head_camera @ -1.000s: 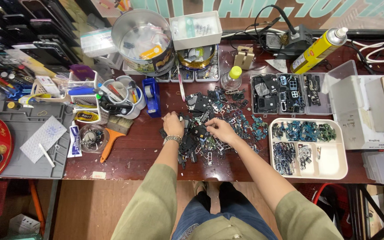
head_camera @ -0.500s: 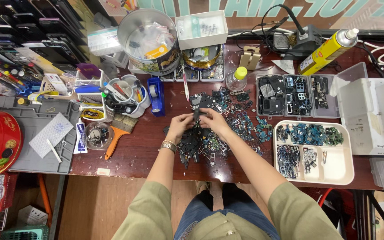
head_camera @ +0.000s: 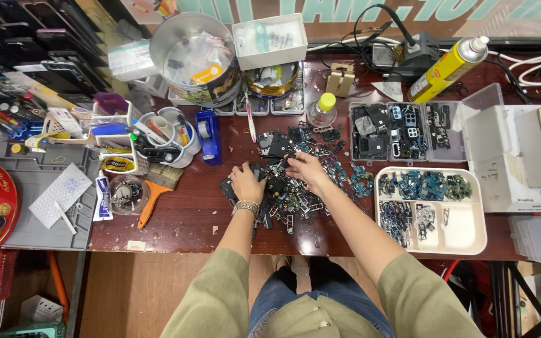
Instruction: The person sorts small electronic components and circuit board fragments on a cluttered workbench. They pick up pieces, separate them by type, and place them into a compartmentalized tray. The person handles the components by hand without using tools.
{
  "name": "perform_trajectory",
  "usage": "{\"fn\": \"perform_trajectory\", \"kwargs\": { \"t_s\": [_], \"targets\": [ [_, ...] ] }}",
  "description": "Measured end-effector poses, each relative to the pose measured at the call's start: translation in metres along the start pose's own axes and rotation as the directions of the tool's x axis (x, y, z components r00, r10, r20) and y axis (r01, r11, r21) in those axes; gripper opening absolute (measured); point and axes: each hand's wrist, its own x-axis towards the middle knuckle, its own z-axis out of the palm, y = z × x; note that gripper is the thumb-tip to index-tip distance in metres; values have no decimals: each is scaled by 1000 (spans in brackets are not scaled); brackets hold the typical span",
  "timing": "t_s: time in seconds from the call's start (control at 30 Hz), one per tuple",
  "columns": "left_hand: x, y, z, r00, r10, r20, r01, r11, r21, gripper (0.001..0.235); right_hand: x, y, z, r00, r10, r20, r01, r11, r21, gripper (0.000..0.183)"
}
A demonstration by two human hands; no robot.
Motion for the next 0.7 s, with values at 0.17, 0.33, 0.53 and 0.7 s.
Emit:
{"fn": "perform_trajectory", "kwargs": {
  "t_s": [0.17,0.33,0.53,0.7],
  "targets": [
    [19,-19,8,995,-75,62,81,992,-94,77,-12,-11,-3,1000,30,-6,-30,999,-14,17],
    [35,-37,18,988,-16,156,79,909,-410,30,-23,-17,-4,997,71,14,-71,996,47,19],
    [24,-28,16,997,63,-34,-68,983,-171,34,-33,-21,-10,997,67,33,-66,998,-12,19],
    [9,-19,22,989,89,-115,-94,995,-42,23,-42,-24,-21,997,82,7,-82,995,-51,21]
  ]
}}
